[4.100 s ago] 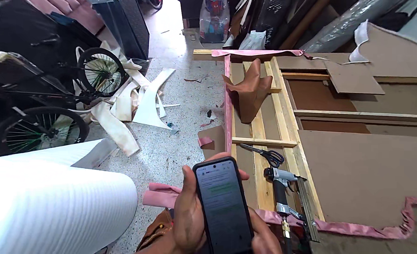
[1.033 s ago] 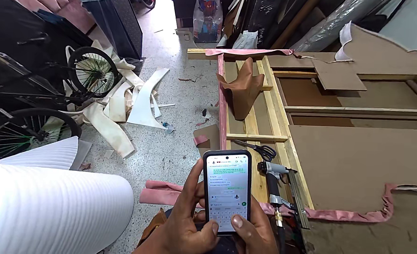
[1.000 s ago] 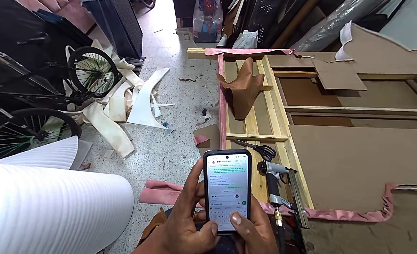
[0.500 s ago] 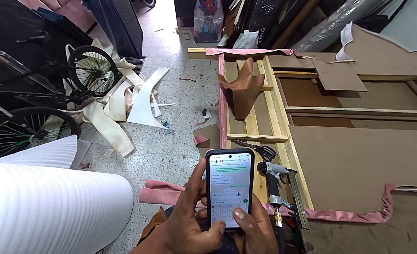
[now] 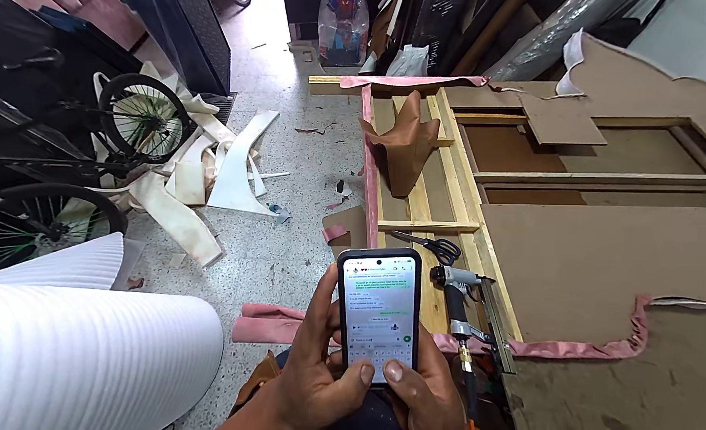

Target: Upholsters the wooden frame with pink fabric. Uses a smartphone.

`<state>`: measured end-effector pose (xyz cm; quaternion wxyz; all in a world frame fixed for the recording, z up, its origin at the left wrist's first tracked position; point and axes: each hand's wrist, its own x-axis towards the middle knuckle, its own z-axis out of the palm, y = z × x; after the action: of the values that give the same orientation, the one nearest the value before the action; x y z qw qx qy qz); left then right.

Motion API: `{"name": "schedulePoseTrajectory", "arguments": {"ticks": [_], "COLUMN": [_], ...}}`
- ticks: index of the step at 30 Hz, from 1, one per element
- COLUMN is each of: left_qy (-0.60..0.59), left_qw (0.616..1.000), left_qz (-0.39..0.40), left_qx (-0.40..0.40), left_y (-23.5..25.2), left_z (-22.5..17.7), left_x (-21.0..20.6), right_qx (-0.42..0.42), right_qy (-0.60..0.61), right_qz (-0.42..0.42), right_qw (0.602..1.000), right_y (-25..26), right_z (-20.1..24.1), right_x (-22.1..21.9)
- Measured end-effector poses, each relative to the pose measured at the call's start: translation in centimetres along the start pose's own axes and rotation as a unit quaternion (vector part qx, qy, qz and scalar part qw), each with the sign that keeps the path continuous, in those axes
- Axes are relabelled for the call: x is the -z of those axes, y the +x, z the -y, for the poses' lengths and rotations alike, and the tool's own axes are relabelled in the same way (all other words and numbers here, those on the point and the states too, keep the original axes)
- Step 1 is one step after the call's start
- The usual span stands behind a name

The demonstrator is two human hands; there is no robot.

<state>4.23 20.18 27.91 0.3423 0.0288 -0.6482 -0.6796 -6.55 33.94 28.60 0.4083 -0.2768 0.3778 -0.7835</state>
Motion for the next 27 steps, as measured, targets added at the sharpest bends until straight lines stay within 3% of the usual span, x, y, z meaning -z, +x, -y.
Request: {"name": "schedulePoseTrajectory", "arguments": {"ticks": [7, 14, 27], "left_qy": [0.031, 0.039, 0.014], "left_qw": [0.999, 0.999, 0.999], "left_qz": [0.036, 0.027, 0.031], "left_qx": [-0.005, 0.011, 0.014], "left_y": [-0.7, -1.0, -1.4], "left_z": [0.1, 0.0, 0.2], "left_x": [0.4, 0.9, 0.9], "right_qx": [0.006, -0.019, -0.03], "right_qy": [-0.008, 0.029, 0.002], "right_qz": [-0.049, 0.001, -0.015], "right_qw": [0.999, 0.999, 0.999], "right_y": [0.0, -0.6, -0.7], "right_z": [-0.6, -0.7, -0.5], "right_x": [-0.2, 0.3, -0.2]}}
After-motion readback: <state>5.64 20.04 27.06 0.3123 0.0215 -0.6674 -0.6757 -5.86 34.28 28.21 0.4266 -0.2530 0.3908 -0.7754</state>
